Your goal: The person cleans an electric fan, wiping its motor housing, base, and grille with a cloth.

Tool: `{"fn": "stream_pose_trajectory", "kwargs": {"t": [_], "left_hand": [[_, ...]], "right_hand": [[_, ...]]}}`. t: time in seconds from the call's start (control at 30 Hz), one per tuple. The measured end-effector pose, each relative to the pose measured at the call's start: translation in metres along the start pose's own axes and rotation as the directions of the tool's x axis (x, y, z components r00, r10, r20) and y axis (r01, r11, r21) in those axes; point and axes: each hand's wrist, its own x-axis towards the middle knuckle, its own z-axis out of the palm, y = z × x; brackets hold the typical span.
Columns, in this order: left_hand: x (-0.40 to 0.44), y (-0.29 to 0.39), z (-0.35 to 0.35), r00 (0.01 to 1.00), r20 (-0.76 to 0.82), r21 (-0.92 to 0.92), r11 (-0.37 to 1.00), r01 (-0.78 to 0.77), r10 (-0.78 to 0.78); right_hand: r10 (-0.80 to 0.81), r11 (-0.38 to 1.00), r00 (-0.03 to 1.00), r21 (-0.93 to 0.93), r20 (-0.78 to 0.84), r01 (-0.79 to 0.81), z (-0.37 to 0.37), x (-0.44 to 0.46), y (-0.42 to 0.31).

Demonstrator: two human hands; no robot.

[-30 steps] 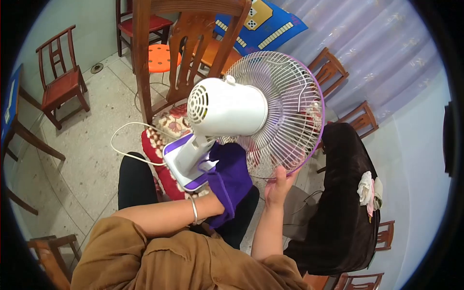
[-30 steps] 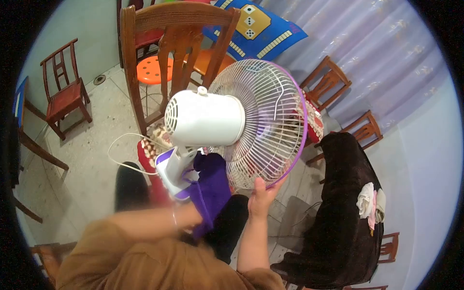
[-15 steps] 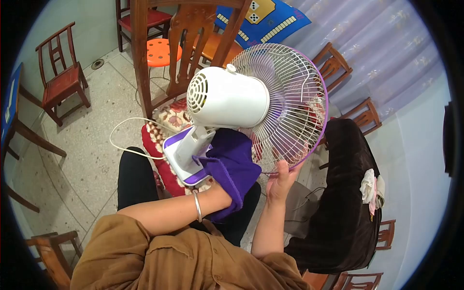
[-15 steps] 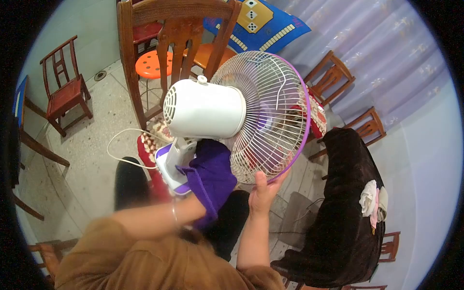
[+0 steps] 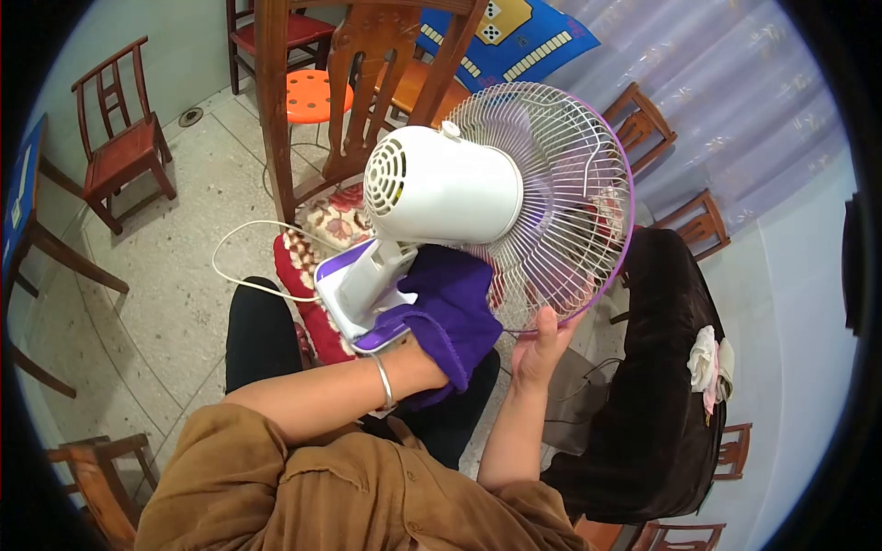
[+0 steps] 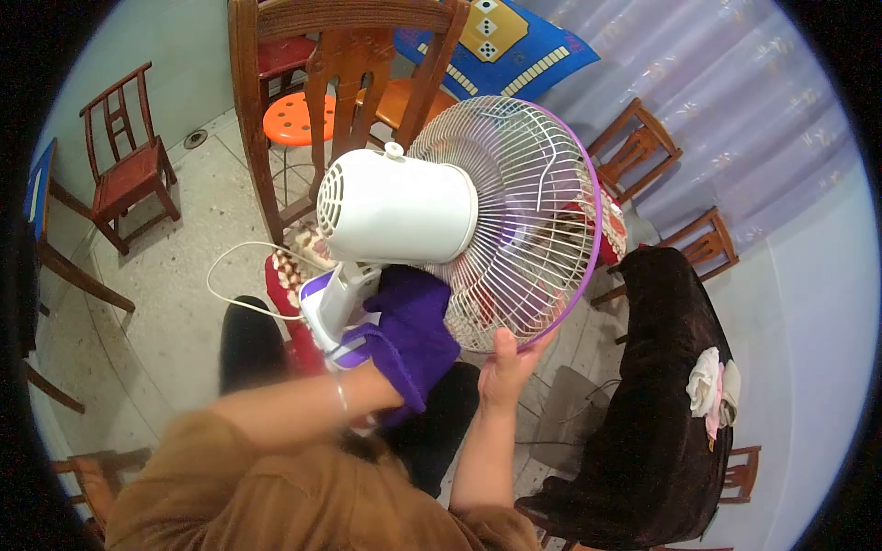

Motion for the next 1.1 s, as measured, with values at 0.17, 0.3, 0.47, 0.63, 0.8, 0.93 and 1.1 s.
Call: {"fn": "stream_pose_trajectory", "kwargs": {"t": [0.17, 0.3, 0.47, 0.63, 0.8, 0.93, 1.1], "left_hand": [[0.004, 0.0, -0.002, 0.992, -0.011, -0.142, 0.982, -0.128, 0.128], [-0.008, -0.001, -0.004, 0.987, 0.012, 0.051, 0.986, -0.16, 0.16], [0.013, -0.023, 0.023, 0.91, -0.083, 0.061, 0.913, -0.403, 0.407], [0.007, -0.001, 0.003, 0.943, -0.145, 0.056, 0.954, -0.293, 0.298], [0.006, 0.0, 0.009, 0.968, 0.025, 0.134, 0.959, -0.249, 0.248], [0.021, 0.015, -0.009, 0.904, 0.225, 0.233, 0.88, -0.413, 0.365], [0.005, 0.01, 0.003, 0.95, -0.108, 0.082, 0.955, -0.284, 0.292]], "right_hand": [[0.036, 0.999, 0.999, -0.029, -0.003, -0.036, -0.001, -0.001, -0.004], [0.036, 0.999, 0.999, 0.004, 0.013, -0.036, -0.003, -0.004, -0.001], [0.038, 0.999, 0.999, -0.028, 0.021, -0.037, -0.003, 0.001, -0.002], [0.014, 1.0, 1.0, -0.022, 0.014, -0.014, -0.002, 0.0, -0.001], [0.012, 1.0, 1.0, 0.004, 0.019, -0.012, -0.005, -0.003, 0.002], [0.028, 0.999, 0.999, -0.028, 0.017, -0.028, -0.001, 0.001, -0.003], [0.01, 1.0, 1.0, 0.005, 0.008, -0.01, -0.006, -0.003, 0.003]]}}
